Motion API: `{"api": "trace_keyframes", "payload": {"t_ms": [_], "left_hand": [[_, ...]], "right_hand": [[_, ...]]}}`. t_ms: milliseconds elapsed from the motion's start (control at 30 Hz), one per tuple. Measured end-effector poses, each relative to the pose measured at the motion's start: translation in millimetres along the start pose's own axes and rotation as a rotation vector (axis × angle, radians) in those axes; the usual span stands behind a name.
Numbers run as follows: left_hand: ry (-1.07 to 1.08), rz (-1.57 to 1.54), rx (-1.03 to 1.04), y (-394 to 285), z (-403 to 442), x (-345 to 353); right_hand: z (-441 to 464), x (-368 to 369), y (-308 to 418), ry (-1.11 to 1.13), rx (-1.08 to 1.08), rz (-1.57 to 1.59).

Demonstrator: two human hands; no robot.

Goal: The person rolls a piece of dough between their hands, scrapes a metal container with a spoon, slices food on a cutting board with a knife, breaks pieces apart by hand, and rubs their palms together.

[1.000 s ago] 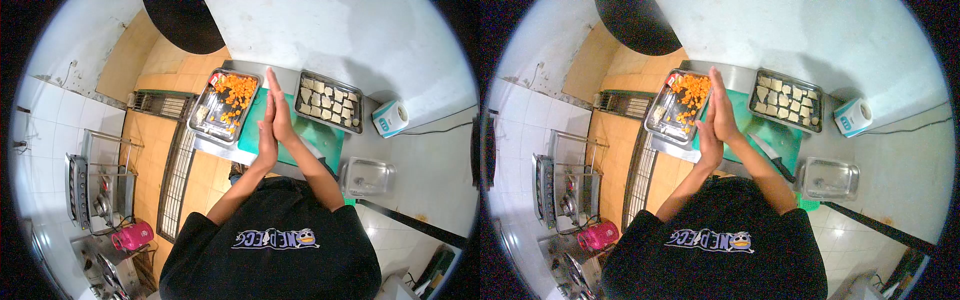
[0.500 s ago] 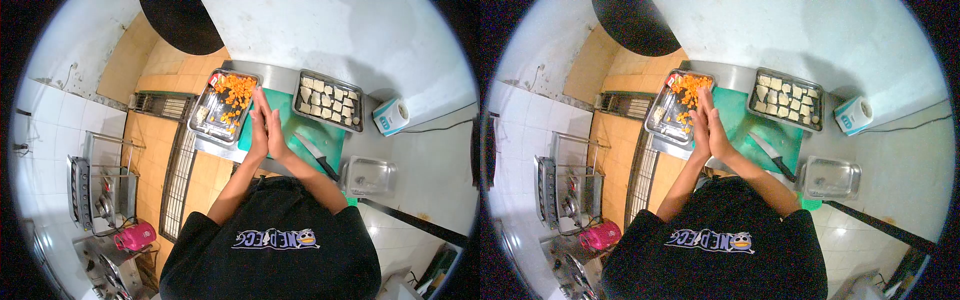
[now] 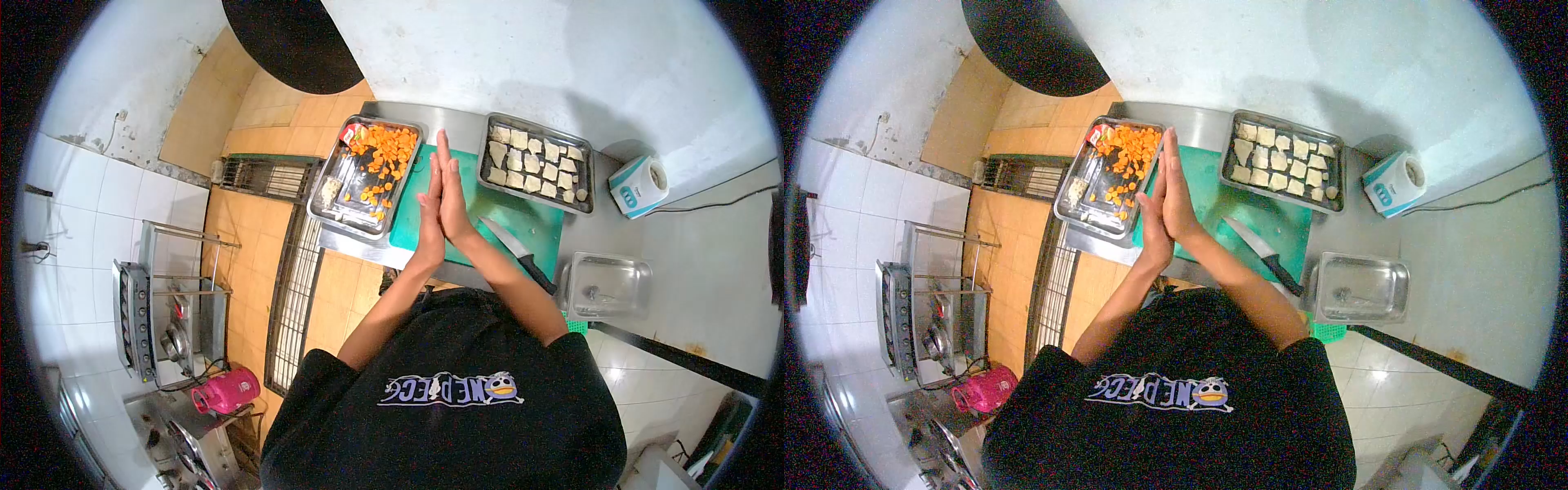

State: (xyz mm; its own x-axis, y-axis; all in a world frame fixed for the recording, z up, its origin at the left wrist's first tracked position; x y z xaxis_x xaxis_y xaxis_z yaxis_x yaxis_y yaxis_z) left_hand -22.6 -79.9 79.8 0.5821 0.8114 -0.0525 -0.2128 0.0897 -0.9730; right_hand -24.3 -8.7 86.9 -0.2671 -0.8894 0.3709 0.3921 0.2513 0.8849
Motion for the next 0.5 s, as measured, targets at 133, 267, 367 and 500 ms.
{"api": "trace_keyframes", "payload": {"t_ms": [133,267,367,500], "left_hand": [[-0.006,-0.149,-0.032,-1,-12,10],[0.024,-0.150,0.005,16,-10,3],[-0.046,-0.127,-0.066,23,-3,-5],[-0.032,-0.069,-0.021,19,11,-21]], "right_hand": [[19,-14,-14,-0.051,-0.004,-0.021],[20,-16,-33,-0.050,0.010,-0.040],[4,-2,-38,-0.009,0.034,-0.001],[-16,15,-46,-0.014,0.050,0.011]]}}
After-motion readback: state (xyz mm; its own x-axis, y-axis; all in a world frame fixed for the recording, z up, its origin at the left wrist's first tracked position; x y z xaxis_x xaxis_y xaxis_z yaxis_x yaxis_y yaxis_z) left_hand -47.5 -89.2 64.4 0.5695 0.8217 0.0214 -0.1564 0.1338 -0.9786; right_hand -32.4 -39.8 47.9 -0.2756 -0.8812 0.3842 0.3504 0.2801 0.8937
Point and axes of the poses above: each hand's wrist, its own z-axis towards the middle knuckle, its own x-axis out of the palm, y = z × x, the point moved 3 cm from there along z, towards the middle knuckle, and after that the axes turned 8 degrees about z, right-handed, at the moved point
